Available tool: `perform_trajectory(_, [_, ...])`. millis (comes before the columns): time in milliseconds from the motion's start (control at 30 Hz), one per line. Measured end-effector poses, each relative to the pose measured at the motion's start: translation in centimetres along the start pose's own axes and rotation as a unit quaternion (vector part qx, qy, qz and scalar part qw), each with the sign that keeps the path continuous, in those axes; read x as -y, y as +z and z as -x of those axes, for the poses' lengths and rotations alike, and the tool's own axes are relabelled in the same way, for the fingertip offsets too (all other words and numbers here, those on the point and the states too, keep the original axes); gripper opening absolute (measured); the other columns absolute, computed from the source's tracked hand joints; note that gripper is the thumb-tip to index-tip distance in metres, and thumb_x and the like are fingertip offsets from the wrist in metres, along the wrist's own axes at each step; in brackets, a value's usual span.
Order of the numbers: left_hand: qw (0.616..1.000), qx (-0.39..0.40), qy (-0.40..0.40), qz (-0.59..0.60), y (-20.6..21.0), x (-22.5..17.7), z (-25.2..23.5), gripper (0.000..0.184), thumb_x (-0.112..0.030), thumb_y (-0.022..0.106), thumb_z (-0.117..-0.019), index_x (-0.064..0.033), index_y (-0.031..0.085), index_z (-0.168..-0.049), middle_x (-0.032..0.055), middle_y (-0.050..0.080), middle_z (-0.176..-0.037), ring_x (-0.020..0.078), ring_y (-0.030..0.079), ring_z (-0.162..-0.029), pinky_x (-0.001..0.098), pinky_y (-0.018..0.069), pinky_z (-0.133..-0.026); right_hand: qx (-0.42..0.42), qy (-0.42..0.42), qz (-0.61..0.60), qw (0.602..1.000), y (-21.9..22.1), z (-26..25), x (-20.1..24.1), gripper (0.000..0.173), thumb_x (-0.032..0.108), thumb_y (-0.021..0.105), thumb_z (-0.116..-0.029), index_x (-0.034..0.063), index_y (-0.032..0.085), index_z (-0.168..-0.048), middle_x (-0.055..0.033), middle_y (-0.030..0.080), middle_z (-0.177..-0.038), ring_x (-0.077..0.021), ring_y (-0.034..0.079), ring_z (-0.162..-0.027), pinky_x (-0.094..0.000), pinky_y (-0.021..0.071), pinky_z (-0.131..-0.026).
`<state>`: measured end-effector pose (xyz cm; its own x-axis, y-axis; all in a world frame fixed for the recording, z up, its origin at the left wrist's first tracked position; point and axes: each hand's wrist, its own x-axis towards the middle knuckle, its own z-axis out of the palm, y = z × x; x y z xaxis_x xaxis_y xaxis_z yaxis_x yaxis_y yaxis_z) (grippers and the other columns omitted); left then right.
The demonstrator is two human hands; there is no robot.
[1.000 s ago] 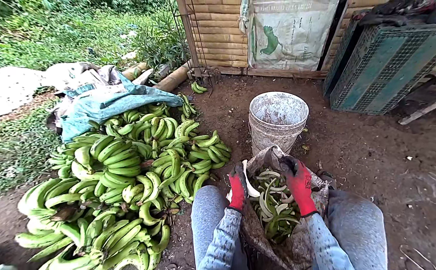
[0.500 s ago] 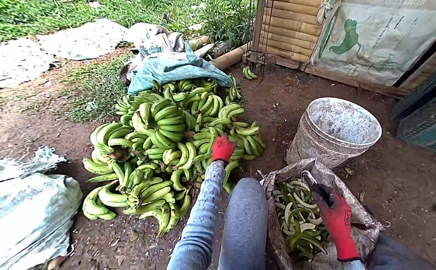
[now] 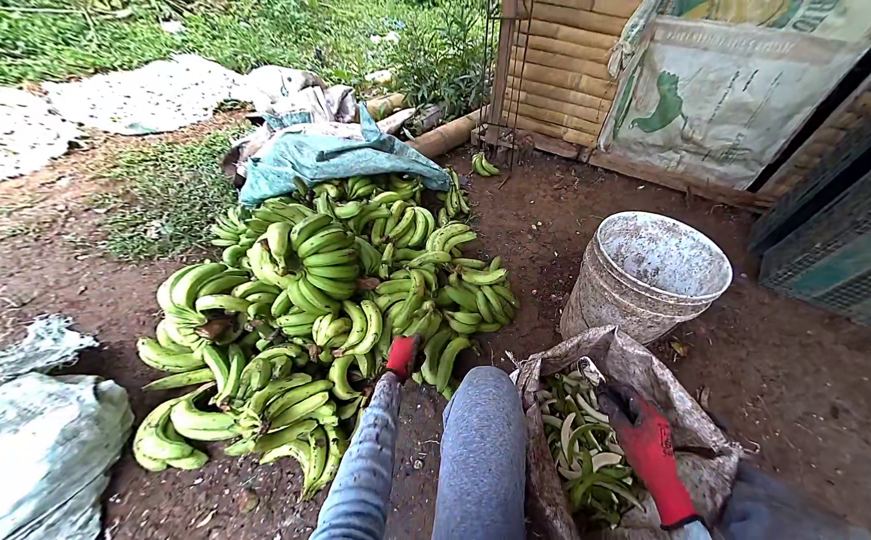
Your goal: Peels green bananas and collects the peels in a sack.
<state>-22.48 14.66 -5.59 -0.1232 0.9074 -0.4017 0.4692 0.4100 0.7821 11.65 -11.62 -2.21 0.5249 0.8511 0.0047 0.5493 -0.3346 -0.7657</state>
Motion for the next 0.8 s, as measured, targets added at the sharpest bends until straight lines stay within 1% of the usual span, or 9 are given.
perform_trajectory(133, [0.967, 0.058, 0.052, 0.241, -3.6, -0.9, 4.9, 0.024, -0.023, 0.045, -0.1057, -0.0058, 0.058, -0.095, 0.0009, 0.055, -0.062, 0.0095, 0.049, -0.044, 0.0244, 0.043, -0.041, -0.001, -0.019, -0.017, 1.0, -0.4, 0.3, 1.7, 0.043, 0.033, 0.063, -0.1016, 0.0067, 0.066, -0.135, -0.017, 0.072, -0.118, -0.0289, 0.069, -0.107, -0.0506, 0.0525, -0.098])
perform_trajectory(300, [0.939, 0.164, 0.192, 0.235, -5.2, -5.5, 13.0, 0.032, -0.019, 0.048, -0.0981, -0.0058, 0.058, -0.125, 0.0025, 0.064, -0.077, 0.0058, 0.05, -0.047, 0.0197, 0.0419, -0.04, 0.029, -0.075, -0.067, 0.995, -2.0, 0.0, 6.4, 0.086, 0.047, 0.084, -0.0782, 0.0085, 0.052, -0.148, -0.0174, 0.064, -0.128, -0.0263, 0.064, -0.109, -0.0468, 0.0529, -0.096])
perform_trajectory(400, [0.915, 0.26, 0.24, 0.192, -5.2, -9.3, 17.6, 0.038, -0.017, 0.05, -0.093, -0.0096, 0.061, -0.129, 0.0008, 0.066, -0.079, 0.002, 0.044, -0.044, 0.0162, 0.0358, -0.037, -0.003, -0.16, -0.085, 0.983, -4.5, -1.2, 9.7, 0.1, 0.048, 0.091, -0.0671, 0.0152, 0.05, -0.152, -0.019, 0.058, -0.135, -0.0238, 0.062, -0.107, -0.0394, 0.0552, -0.089])
perform_trajectory(500, [0.865, 0.393, 0.255, 0.181, -3.2, -11.9, 19.8, 0.037, -0.019, 0.054, -0.0889, -0.0121, 0.069, -0.122, 0.0008, 0.067, -0.077, 0.0008, 0.044, -0.043, 0.0151, 0.0346, -0.037, 0.026, -0.208, -0.118, 0.971, -8.0, -2.0, 11.6, 0.104, 0.042, 0.095, -0.0637, 0.0239, 0.047, -0.154, -0.0116, 0.046, -0.151, -0.0219, 0.057, -0.121, -0.0414, 0.0557, -0.093])
perform_trajectory(567, [0.816, 0.462, 0.268, 0.223, -0.3, -13.1, 20.4, 0.038, -0.026, 0.051, -0.0943, -0.0105, 0.07, -0.123, 0.0029, 0.069, -0.077, 0.0011, 0.047, -0.044, 0.0151, 0.0379, -0.037, 0.065, -0.19, -0.199, 0.959, -10.0, -1.6, 11.1, 0.08, 0.029, 0.094, -0.0669, 0.0204, 0.061, -0.139, -0.0013, 0.067, -0.128, -0.0115, 0.067, -0.107, -0.0332, 0.0592, -0.088])
perform_trajectory(633, [0.78, 0.471, 0.278, 0.304, 3.5, -13.2, 20.7, 0.048, -0.042, 0.046, -0.1006, -0.009, 0.069, -0.126, 0.0047, 0.07, -0.078, 0.0042, 0.054, -0.048, 0.0172, 0.0446, -0.042, 0.045, -0.131, -0.257, 0.957, -10.5, -0.7, 9.0, 0.059, 0.021, 0.089, -0.0747, 0.012, 0.066, -0.129, -0.0013, 0.075, -0.105, -0.0089, 0.072, -0.091, -0.0293, 0.0624, -0.082])
perform_trajectory(700, [0.802, 0.343, 0.284, 0.399, 7.5, -12.1, 21.9, 0.044, -0.046, 0.048, -0.1038, -0.0095, 0.064, -0.122, 0.003, 0.068, -0.075, 0.0064, 0.057, -0.049, 0.0205, 0.0493, -0.046, -0.056, -0.035, -0.305, 0.95, -9.4, 0.5, 6.4, 0.039, 0.018, 0.082, -0.0812, 0.0033, 0.067, -0.115, -0.003, 0.071, -0.083, -0.0092, 0.067, -0.067, -0.0279, 0.0595, -0.064])
perform_trajectory(767, [0.863, 0.181, 0.257, 0.395, 11.9, -10.2, 23.2, 0.049, -0.029, 0.045, -0.1057, -0.0104, 0.037, -0.15, 0.0069, 0.063, -0.098, 0.0125, 0.062, -0.068, 0.0297, 0.0573, -0.063, -0.141, 0.048, -0.399, 0.905, -7.7, 1.4, 4.3, 0.021, 0.012, 0.071, -0.0922, -0.0014, 0.061, -0.106, -0.0013, 0.059, -0.065, -0.0076, 0.052, -0.047, -0.0238, 0.0483, -0.046])
perform_trajectory(800, [0.883, 0.18, 0.21, 0.379, 13.9, -8.9, 24.1, 0.06, -0.028, 0.047, -0.1051, -0.0118, 0.023, -0.158, 0.0124, 0.058, -0.115, 0.0184, 0.063, -0.085, 0.0367, 0.0576, -0.074, -0.162, 0.08, -0.441, 0.879, -6.9, 1.8, 3.6, 0.016, 0.012, 0.065, -0.0974, -0.0008, 0.058, -0.105, -0.0003, 0.055, -0.06, -0.0068, 0.048, -0.043, -0.0223, 0.0457, -0.042])
